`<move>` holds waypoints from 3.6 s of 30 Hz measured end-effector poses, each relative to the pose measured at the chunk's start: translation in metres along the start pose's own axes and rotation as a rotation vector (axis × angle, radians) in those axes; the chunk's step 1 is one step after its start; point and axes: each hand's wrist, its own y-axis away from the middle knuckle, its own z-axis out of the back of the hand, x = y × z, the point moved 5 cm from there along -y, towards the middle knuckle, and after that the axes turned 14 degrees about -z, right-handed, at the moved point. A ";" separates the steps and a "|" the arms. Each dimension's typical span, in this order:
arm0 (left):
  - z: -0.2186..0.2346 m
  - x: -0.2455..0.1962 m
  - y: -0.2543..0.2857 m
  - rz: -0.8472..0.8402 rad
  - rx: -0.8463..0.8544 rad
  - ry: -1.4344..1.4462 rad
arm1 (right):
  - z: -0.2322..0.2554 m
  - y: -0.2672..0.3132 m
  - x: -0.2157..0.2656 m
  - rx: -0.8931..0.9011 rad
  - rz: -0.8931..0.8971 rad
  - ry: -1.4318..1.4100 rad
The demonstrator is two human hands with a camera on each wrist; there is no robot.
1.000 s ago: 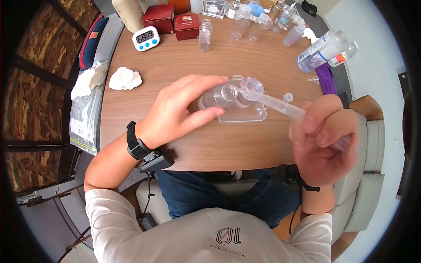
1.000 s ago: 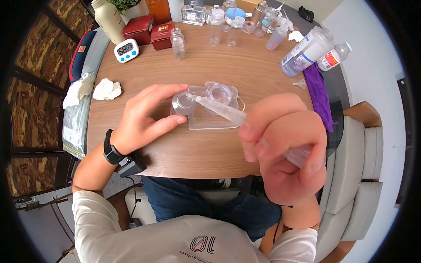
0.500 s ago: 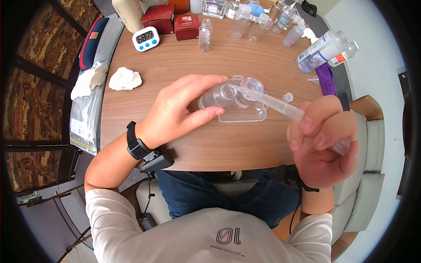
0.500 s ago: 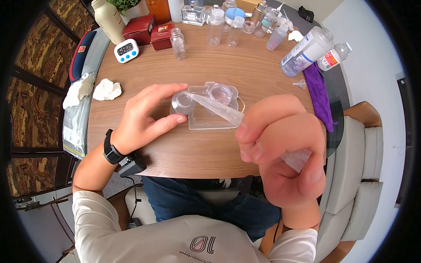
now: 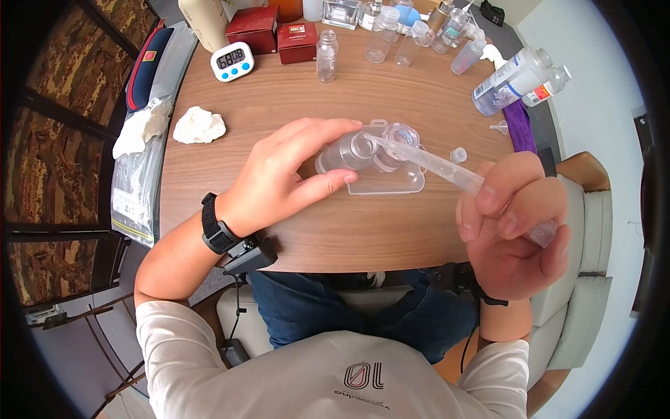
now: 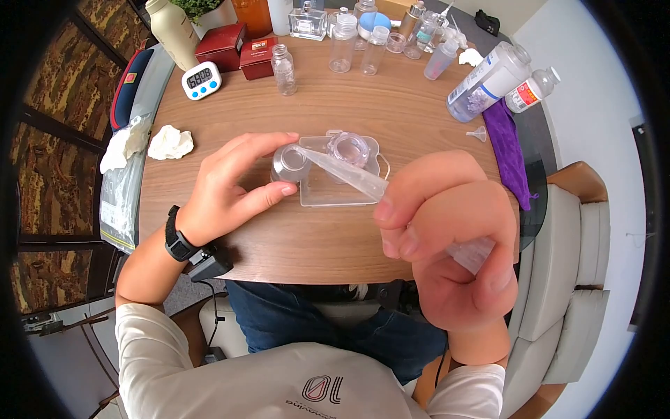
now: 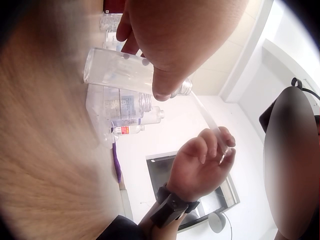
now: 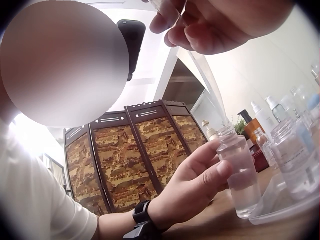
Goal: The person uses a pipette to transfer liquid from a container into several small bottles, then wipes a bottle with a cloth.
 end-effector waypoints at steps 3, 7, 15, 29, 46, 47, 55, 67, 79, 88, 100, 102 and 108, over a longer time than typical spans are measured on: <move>0.000 0.000 -0.001 -0.002 0.005 0.001 | 0.000 0.000 -0.001 -0.004 0.018 0.017; 0.001 -0.001 -0.001 -0.014 -0.003 0.008 | 0.012 -0.002 0.002 -0.042 0.114 -0.128; -0.002 -0.001 0.000 -0.004 0.000 0.020 | 0.030 -0.022 -0.036 -0.160 -0.148 -0.020; 0.000 -0.001 0.000 0.036 0.022 0.011 | 0.010 -0.033 -0.066 -0.128 -0.418 0.053; 0.000 -0.001 0.000 0.041 0.028 0.008 | 0.012 -0.032 -0.067 -0.104 -0.415 0.005; 0.000 0.000 0.000 0.041 0.028 0.008 | 0.011 -0.032 -0.067 -0.099 -0.418 -0.019; 0.000 -0.001 -0.001 0.013 0.011 -0.002 | 0.015 -0.033 -0.066 -0.089 -0.408 0.075; 0.001 -0.002 -0.002 -0.039 -0.001 -0.019 | 0.039 -0.010 0.003 -0.122 -0.038 -0.107; -0.001 0.000 -0.001 -0.026 -0.004 0.002 | 0.012 -0.004 -0.003 0.039 0.035 -0.095; 0.000 -0.001 -0.001 -0.015 -0.006 0.001 | 0.006 -0.004 -0.005 0.061 0.065 -0.057; 0.000 0.000 0.000 0.012 0.005 0.004 | 0.005 -0.004 -0.004 0.070 0.045 -0.031; 0.000 0.001 0.000 0.008 0.003 0.001 | 0.005 -0.003 -0.003 0.067 0.040 -0.031; 0.000 0.000 0.000 0.018 0.010 0.002 | 0.004 -0.003 -0.004 0.045 0.034 -0.037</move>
